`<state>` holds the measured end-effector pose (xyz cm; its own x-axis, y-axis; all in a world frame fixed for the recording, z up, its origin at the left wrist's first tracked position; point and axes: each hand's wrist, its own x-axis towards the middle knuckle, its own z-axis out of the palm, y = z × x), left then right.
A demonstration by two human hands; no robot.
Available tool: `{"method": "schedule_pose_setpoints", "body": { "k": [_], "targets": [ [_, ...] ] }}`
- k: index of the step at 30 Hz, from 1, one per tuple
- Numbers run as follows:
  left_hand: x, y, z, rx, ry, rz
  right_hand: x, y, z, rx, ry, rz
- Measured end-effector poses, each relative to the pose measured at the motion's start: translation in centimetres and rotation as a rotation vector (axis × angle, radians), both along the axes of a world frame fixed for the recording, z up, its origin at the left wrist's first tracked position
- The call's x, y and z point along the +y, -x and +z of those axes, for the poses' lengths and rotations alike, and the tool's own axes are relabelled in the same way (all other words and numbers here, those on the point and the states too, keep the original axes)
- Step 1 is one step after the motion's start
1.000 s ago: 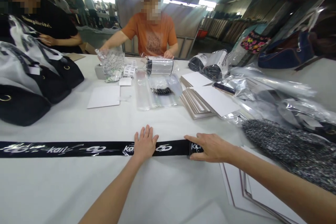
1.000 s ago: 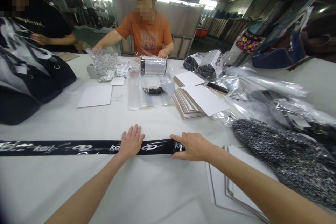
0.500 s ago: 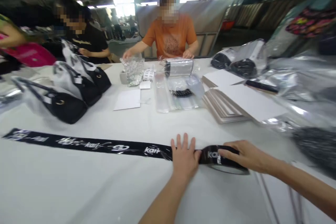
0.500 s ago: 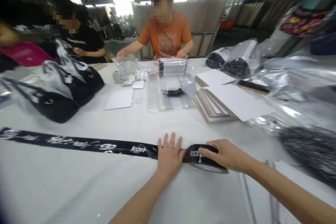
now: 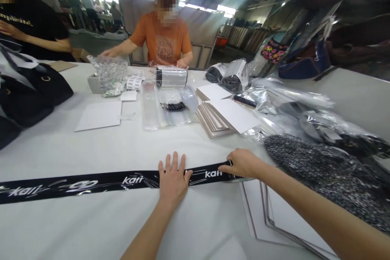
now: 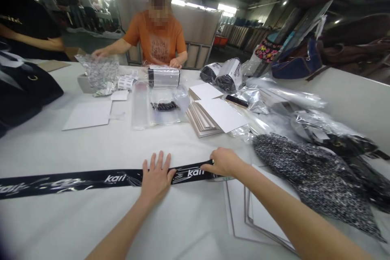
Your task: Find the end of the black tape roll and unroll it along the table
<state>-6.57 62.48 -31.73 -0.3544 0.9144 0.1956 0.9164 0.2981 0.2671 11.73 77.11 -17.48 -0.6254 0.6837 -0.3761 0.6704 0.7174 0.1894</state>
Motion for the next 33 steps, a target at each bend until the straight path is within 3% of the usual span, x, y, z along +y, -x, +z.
{"method": "schedule_pose_setpoints", "body": {
  "k": [4,8,10,13,15,18,21,24,26,29,33],
  "targets": [
    [0.1,0.2,0.0,0.01,0.024,-0.003,-0.7,1.4,-0.2,-0.076,-0.002,-0.084],
    [-0.1,-0.1,1.1,0.014,0.053,-0.025,-1.6,2.6,-0.3,-0.113,-0.036,-0.139],
    [-0.5,-0.8,1.5,0.041,0.007,-0.151,-1.8,2.8,-0.3,-0.114,-0.039,-0.136],
    [-1.1,-2.4,1.3,0.048,-0.042,-0.445,-2.0,2.5,-0.3,-0.12,-0.036,-0.114],
    [-1.4,-3.3,0.7,0.003,-0.017,-0.519,-2.1,2.4,-0.2,-0.121,-0.031,-0.086],
    [-1.7,-3.7,0.3,-0.088,0.009,-0.509,-2.3,3.0,-0.1,-0.103,-0.007,-0.006],
    [-1.3,-3.6,1.1,-0.199,-0.024,-0.479,-2.4,3.8,-0.3,-0.081,0.047,0.115],
    [0.8,-3.7,2.3,-0.523,-0.067,-0.27,-2.1,3.8,-0.5,-0.081,0.075,0.163],
    [2.8,-3.9,2.6,-0.745,-0.057,-0.215,-1.7,3.4,-0.5,-0.078,0.074,0.166],
    [5.3,-4.0,2.9,-0.845,0.003,-0.325,-1.1,2.7,-0.5,-0.047,0.083,0.183],
    [5.2,-3.1,4.7,-0.749,0.065,-0.4,-0.7,1.8,-1.7,0.168,0.114,0.201]
  ]
}}
